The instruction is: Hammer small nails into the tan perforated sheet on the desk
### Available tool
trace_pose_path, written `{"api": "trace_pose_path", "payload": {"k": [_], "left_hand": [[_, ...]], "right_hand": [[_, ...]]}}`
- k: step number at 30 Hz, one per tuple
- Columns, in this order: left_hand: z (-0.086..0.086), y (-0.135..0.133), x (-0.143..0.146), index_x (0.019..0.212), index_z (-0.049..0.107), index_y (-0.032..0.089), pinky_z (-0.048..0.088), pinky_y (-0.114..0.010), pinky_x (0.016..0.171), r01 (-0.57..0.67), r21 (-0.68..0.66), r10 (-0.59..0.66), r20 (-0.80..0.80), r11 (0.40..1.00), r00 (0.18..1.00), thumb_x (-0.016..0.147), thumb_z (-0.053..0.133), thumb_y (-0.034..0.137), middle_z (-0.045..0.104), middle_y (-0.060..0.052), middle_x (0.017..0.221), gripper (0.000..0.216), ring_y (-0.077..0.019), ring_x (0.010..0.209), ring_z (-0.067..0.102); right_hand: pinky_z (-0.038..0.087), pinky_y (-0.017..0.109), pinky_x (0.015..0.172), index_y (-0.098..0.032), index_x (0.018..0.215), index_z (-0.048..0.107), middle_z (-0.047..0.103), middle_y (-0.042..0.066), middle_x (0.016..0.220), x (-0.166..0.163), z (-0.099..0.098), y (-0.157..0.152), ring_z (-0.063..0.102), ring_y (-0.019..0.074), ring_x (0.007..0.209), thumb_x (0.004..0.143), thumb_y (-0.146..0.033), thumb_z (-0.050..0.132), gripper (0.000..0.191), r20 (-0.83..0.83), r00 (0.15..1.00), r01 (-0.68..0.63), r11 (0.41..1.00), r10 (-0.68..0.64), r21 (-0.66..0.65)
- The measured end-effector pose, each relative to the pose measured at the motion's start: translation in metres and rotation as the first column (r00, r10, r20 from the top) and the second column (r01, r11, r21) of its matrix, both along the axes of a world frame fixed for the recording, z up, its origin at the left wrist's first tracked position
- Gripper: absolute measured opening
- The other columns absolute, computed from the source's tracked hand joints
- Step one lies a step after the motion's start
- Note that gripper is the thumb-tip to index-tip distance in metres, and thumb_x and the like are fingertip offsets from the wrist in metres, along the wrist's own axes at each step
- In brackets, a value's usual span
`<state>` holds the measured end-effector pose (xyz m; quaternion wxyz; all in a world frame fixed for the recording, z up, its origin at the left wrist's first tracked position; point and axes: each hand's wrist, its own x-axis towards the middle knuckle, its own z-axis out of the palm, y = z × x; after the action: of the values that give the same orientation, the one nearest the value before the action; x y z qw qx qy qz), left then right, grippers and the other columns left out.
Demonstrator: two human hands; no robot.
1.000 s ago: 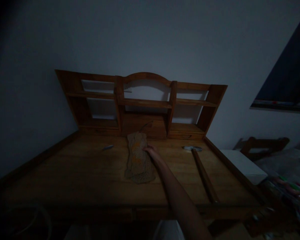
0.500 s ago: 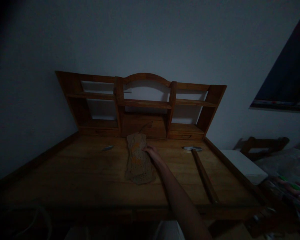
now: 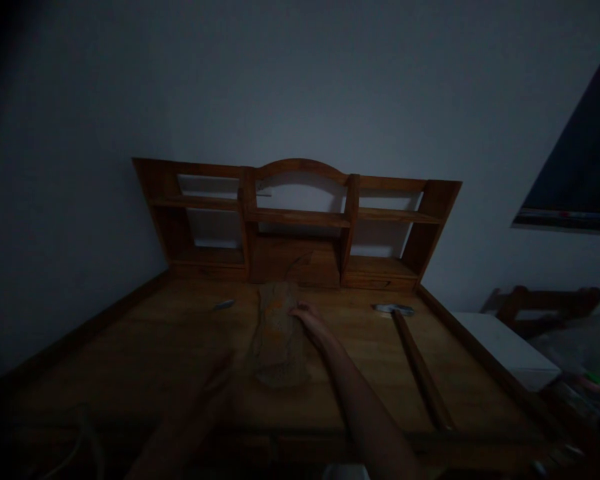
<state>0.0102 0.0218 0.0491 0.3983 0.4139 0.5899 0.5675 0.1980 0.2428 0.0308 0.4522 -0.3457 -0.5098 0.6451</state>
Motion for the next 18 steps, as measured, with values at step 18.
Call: {"api": "trace_pose_path", "payload": {"k": [18], "left_hand": [[0.028, 0.061, -0.003, 0.108, 0.064, 0.016, 0.054, -0.037, 0.088, 0.033, -0.103, -0.006, 0.247, 0.994, 0.969, 0.063, 0.08, 0.033, 0.069, -0.013, 0.111, 0.051, -0.0283, 0.105, 0.065]], "right_hand": [[0.053, 0.03, 0.068, -0.022, 0.101, 0.064, 0.073, 0.005, 0.091, -0.006, 0.024, -0.022, 0.069, 0.0192, 0.076, 0.077, -0.048, 0.066, 0.036, -0.052, 0.969, -0.244, 0.968, 0.241, -0.057]]}}
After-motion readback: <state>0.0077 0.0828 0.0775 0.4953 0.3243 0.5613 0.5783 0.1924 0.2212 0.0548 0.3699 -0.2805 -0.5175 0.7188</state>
